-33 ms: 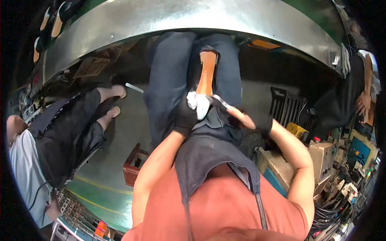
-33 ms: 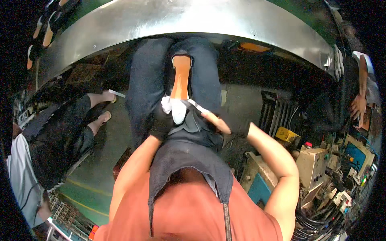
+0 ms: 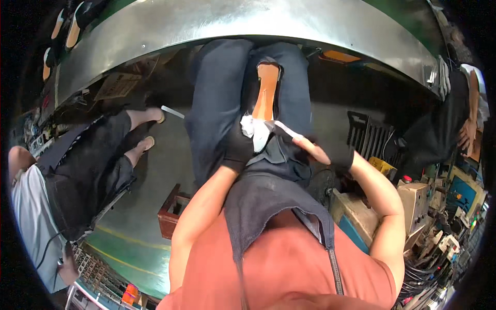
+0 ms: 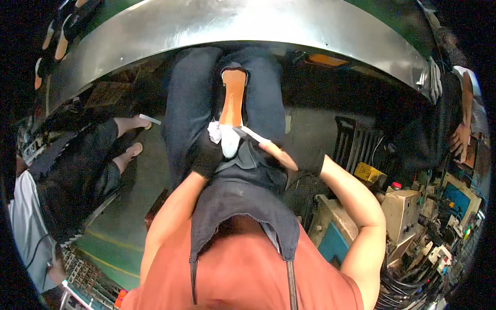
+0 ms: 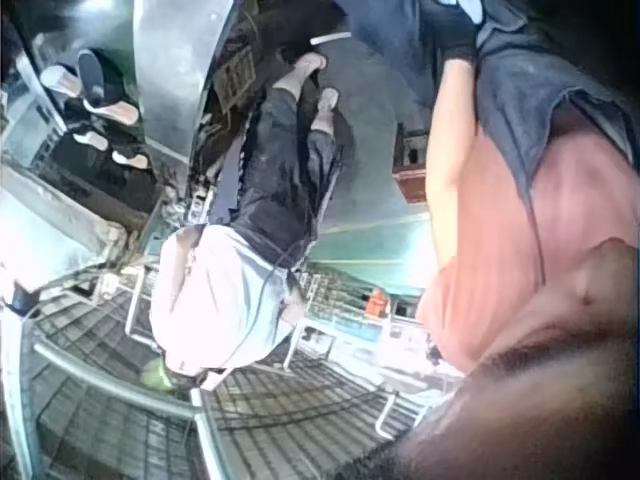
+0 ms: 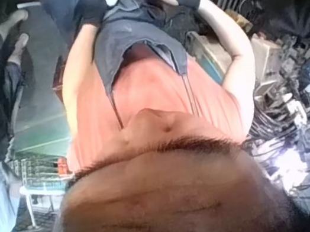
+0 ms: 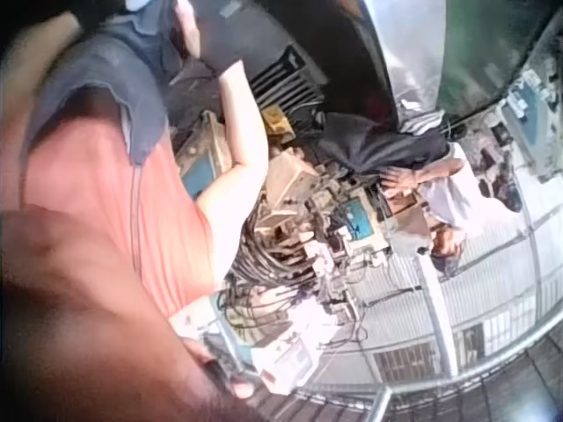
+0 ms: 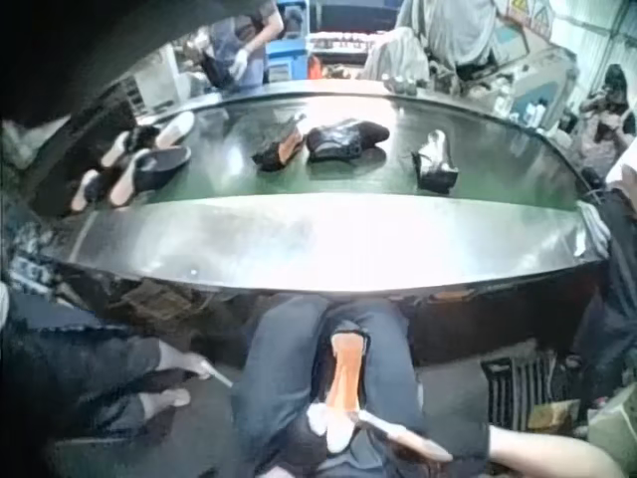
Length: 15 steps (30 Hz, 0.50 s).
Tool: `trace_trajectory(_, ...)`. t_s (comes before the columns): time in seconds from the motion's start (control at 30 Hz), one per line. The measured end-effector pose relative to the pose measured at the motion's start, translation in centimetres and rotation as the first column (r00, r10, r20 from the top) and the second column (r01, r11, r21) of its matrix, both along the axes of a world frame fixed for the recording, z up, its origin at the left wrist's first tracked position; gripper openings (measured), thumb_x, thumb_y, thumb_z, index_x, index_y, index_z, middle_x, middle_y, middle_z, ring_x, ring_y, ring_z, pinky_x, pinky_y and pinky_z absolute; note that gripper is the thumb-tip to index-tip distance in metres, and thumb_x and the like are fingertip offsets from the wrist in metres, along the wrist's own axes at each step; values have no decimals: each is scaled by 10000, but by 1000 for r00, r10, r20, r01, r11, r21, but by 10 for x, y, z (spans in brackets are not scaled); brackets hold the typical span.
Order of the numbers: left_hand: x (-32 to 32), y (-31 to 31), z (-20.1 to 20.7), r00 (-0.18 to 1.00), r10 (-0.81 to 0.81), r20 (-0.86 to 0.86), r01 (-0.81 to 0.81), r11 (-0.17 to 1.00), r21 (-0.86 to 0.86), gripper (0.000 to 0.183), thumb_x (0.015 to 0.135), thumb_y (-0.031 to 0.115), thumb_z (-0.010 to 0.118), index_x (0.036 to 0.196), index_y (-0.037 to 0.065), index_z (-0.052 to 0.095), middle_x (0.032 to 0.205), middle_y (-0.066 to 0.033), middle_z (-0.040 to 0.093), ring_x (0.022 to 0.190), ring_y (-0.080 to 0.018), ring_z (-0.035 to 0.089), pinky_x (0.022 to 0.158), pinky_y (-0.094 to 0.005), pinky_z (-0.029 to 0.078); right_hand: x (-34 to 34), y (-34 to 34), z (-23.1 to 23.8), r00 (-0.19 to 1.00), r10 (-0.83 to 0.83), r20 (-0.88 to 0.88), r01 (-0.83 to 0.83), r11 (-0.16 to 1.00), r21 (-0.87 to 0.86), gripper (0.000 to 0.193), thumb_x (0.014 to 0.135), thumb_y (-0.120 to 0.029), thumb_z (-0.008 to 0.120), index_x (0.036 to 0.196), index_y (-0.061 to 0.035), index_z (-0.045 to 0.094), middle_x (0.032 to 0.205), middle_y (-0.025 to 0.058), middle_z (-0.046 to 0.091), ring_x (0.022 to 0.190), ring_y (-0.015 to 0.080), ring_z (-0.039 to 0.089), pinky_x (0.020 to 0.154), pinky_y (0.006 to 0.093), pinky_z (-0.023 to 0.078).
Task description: The person repeatedly wipes the soles of black shoes with a white cloth while seated. They pick up shoes from a nearby metal surface, wipe the soles, and place them back down, repeating this cycle throughout the clip.
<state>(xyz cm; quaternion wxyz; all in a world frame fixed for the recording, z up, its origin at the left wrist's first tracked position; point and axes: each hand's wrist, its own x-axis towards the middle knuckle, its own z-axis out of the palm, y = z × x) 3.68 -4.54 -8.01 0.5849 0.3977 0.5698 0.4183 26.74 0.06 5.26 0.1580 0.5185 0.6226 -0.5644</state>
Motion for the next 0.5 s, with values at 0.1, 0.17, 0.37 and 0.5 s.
trace_trajectory(0.1,10,4,13,997,4,-82,5,994,107,226,842,169,644,1000,36,552,893,-77,644,809,-181,616,736,-304,485,-18,17,54,992,50,-115,-29,984,176,459,964,-452,428,1101,-61,625,831,182,648,752,295,640,713,355,490)
trace_trajectory(0.17,13,6,44,990,-99,-98,109,988,109,257,847,130,635,1062,28,537,949,-76,631,853,-187,606,755,-314,479,-32,19,70,919,55,-391,76,947,311,396,969,-388,450,999,-35,625,904,201,640,763,312,612,733,373,477)
trace_trajectory(0.37,-10,-25,37,927,-29,374,93,984,-154,394,977,261,412,1264,-6,455,1169,-119,581,1069,-206,557,941,-312,418,-2,11,14,995,82,-48,-68,970,232,406,970,-362,453,941,12,608,772,205,620,680,284,606,662,375,469)
trace_trajectory(0.5,-2,-16,48,980,-194,-36,191,979,-73,342,966,293,462,1179,28,503,1053,-96,620,997,-194,593,877,-340,460,-6,-15,24,978,6,-208,66,940,336,315,933,-303,525,843,-12,606,698,181,586,601,315,565,572,381,442)
